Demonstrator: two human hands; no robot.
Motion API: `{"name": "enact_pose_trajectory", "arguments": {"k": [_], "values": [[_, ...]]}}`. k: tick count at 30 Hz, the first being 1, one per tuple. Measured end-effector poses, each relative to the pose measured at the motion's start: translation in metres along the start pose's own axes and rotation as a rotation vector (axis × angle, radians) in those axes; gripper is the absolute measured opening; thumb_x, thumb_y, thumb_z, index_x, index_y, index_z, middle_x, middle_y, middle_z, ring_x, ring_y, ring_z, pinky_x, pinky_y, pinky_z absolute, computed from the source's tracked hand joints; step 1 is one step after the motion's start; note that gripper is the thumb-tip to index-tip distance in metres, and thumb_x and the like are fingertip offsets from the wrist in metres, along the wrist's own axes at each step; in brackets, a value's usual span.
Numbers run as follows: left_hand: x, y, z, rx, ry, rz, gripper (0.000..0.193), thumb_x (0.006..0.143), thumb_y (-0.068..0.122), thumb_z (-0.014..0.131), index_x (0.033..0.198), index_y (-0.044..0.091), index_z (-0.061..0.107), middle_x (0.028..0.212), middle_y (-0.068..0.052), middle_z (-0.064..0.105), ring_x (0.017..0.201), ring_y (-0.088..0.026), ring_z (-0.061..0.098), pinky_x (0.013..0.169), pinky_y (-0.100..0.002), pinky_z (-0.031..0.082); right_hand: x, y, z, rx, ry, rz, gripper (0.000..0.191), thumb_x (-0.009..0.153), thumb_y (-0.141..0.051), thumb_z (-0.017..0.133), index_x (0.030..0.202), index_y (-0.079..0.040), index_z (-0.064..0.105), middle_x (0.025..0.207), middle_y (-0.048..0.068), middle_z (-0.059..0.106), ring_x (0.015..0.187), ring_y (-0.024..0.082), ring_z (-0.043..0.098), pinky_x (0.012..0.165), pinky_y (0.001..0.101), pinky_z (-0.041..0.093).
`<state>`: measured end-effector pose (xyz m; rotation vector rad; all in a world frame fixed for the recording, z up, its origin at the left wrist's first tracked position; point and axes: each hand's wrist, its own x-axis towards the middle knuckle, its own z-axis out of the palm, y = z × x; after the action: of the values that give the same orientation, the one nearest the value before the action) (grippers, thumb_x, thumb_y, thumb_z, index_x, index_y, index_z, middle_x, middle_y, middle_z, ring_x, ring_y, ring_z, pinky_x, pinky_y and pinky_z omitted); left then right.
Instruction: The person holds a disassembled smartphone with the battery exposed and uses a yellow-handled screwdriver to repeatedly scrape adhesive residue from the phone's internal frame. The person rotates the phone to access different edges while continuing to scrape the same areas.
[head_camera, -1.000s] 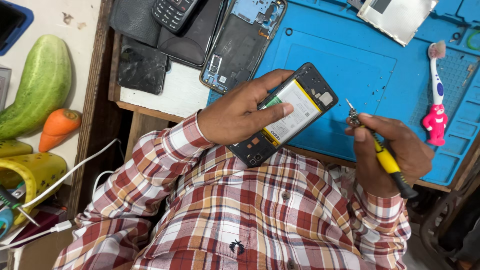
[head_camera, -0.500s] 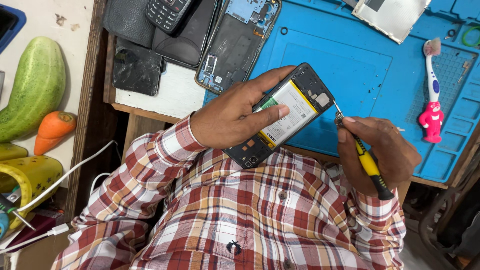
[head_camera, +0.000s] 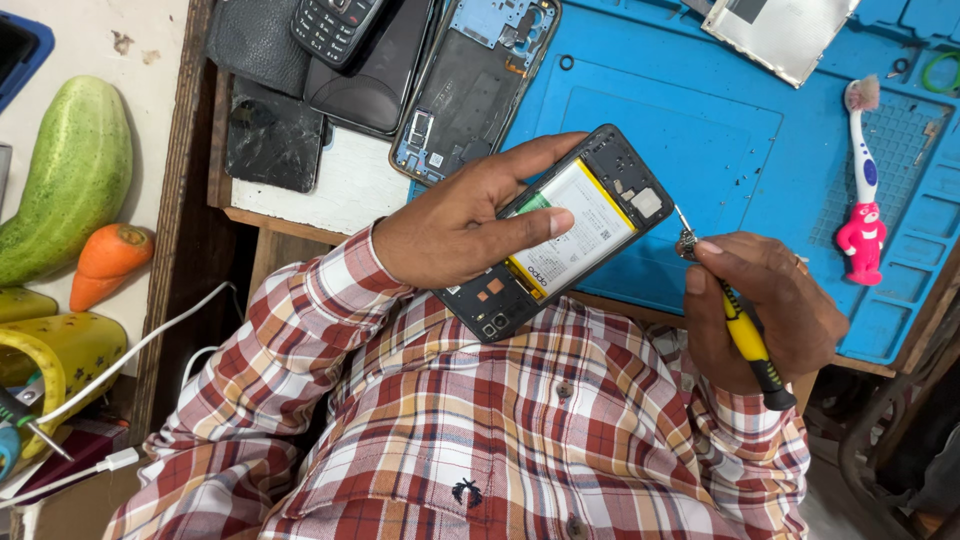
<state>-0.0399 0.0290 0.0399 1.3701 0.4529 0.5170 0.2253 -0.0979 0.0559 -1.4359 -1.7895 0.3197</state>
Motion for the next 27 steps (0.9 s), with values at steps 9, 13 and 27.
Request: {"name": "enact_pose_trajectory", "arguments": {"k": [9,13,27], "values": [[0.000,0.005,0.000,-0.001,-0.008,-0.031,0.063,0.111,0.025,0.056,0.165,0.006,0.029,0.144,-0.013,0.067,0.127,-0.016,0.067,0.104,-0.033,0.059,0.005,0.000,0.002,0.016,0.018,-0.065,0.017,0.103,0.007,0.073,0.115,0.001,0.064,0.103,0.019,0.073,0.094,0.027,0.076,0.087,0.0348,0.061],[0.000,0.004,0.000,0.060,-0.003,-0.011,0.063,0.112,0.025,0.056,0.165,0.006,0.029,0.144,-0.013,0.067,0.129,-0.017,0.066,0.107,-0.034,0.057,0.006,-0.002,0.002,-0.005,0.013,-0.068,0.016,0.102,0.009,0.073,0.114,0.001,0.065,0.101,0.019,0.073,0.092,0.026,0.076,0.087,0.0349,0.061],[0.000,0.007,0.003,0.249,-0.007,0.038,0.062,0.112,0.025,0.055,0.165,0.006,0.028,0.141,-0.017,0.068,0.119,-0.024,0.075,0.098,-0.038,0.063,0.008,-0.004,0.008,-0.029,0.010,-0.097,0.016,0.097,0.010,0.072,0.110,0.003,0.066,0.101,0.019,0.073,0.092,0.028,0.075,0.084,0.0367,0.059]]}}
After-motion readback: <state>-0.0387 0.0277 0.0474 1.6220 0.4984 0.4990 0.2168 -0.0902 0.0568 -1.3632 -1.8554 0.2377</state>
